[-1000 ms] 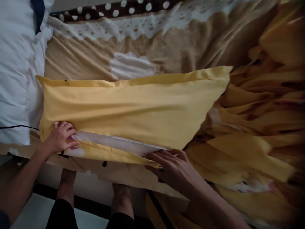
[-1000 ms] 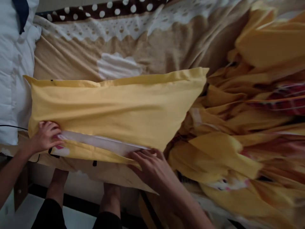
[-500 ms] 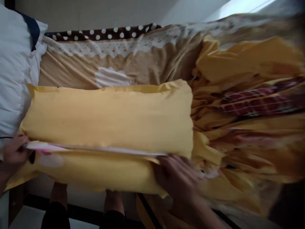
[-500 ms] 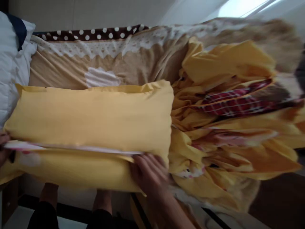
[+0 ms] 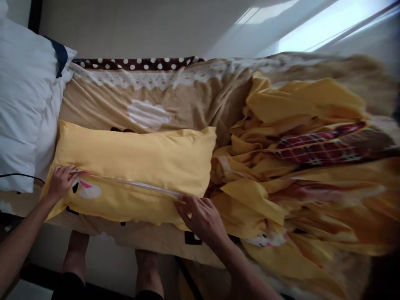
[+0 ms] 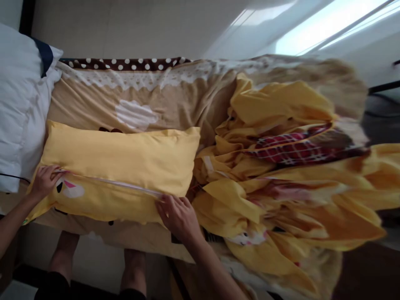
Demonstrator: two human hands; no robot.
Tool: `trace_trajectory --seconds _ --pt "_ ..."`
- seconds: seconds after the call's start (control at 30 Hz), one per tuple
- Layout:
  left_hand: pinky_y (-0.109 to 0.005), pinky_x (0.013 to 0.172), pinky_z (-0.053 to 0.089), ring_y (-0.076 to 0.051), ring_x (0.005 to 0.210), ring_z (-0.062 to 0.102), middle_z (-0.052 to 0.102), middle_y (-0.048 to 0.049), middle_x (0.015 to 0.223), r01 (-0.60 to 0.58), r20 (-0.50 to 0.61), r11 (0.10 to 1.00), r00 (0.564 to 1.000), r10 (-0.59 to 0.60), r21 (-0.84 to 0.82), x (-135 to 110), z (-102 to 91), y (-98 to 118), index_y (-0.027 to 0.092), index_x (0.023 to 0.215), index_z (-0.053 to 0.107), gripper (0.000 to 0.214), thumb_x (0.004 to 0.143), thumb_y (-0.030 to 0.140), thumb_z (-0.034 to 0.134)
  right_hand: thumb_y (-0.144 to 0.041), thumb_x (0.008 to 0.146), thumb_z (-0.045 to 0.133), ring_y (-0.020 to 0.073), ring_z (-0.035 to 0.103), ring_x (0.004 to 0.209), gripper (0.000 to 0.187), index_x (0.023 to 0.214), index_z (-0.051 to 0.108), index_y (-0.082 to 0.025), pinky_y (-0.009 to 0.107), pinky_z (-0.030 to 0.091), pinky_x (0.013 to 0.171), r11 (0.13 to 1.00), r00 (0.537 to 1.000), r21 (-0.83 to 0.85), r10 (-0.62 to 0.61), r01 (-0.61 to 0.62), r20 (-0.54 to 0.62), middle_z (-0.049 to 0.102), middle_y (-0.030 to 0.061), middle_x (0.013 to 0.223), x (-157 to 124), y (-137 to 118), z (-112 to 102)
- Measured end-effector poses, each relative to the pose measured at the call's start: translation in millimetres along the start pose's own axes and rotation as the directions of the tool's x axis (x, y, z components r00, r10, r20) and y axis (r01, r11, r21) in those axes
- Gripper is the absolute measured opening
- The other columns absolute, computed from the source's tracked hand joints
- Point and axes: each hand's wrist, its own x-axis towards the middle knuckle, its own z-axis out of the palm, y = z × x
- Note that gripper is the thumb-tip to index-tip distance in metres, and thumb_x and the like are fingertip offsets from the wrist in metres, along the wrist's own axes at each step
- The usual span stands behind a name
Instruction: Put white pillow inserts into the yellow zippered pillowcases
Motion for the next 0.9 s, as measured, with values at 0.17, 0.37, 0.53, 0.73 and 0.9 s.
trace_trajectory --seconds 0.17,0.37,0.53,0.73,0.9 --pt "-0.040 0.090 0.037 -0.027 0.094 0.063 0.070 -0.0100 0.098 -0.212 0.058 0.974 0.977 0.207 0.086 1.8 -2.6 7.7 0.018 0.116 0.064 0.040 0.088 0.046 0.060 -0.038 0.097 0.050 0.0208 0.068 0.076 0.039 0.122 0.059 -0.008 0.031 0.043 0.069 0.985 0.991 -0.108 0.135 -0.132 0.016 0.075 0.0123 0.090 -6.7 14.0 8.8" --pt "-0.040 0.085 0.033 -0.022 0.083 0.060 0.066 -0.0049 0.081 -0.174 0.057 0.979 0.984 0.169 0.107 22.0 -32.2 23.1 0.022 0.083 0.067 0.021 0.092 0.027 0.049 -0.027 0.092 0.049 0.0181 0.062 0.059 0.027 0.074 0.067 -0.019 0.030 0.039 0.061 0.968 0.958 -0.099 0.243 -0.230 0.151 0.071 0.0057 0.068 20.8 6.6 -2.3" --pt "-0.042 0.088 0.036 -0.020 0.078 0.056 0.059 -0.0018 0.073 -0.127 -0.261 0.985 0.953 0.153 0.117 2.9 -61.5 19.0 0.023 0.083 0.066 0.018 0.091 0.030 0.053 -0.021 0.089 0.049 0.0180 0.063 0.067 0.022 0.095 0.070 -0.021 0.031 0.045 0.069 0.970 0.967 0.057 0.239 -0.235 -0.090 0.071 0.0040 0.076 11.5 -5.1 -43.8" --pt "-0.052 0.100 0.036 -0.033 0.121 0.052 0.055 -0.0166 0.132 0.097 -0.170 0.982 0.983 -0.069 0.162 -1.6 -16.4 41.7 0.018 0.085 0.070 0.018 0.088 0.024 0.053 -0.031 0.093 0.053 0.0227 0.064 0.088 0.023 0.108 0.067 -0.020 0.036 0.045 0.080 0.962 0.953 -0.020 0.268 -0.273 -0.144 0.072 0.0084 0.096 23.0 -9.3 -7.4" --pt "-0.045 0.112 0.029 -0.025 0.140 0.043 0.051 -0.0161 0.146 -0.206 -0.072 0.978 0.976 0.207 0.016 -3.2 50.8 100.7 0.018 0.133 0.057 0.048 0.088 0.012 0.043 -0.024 0.099 0.040 0.0235 0.054 0.126 0.040 0.136 0.053 -0.017 0.040 0.033 0.103 0.970 0.963 0.004 0.244 -0.245 -0.113 0.060 0.0150 0.135 68.5 -64.3 47.6"
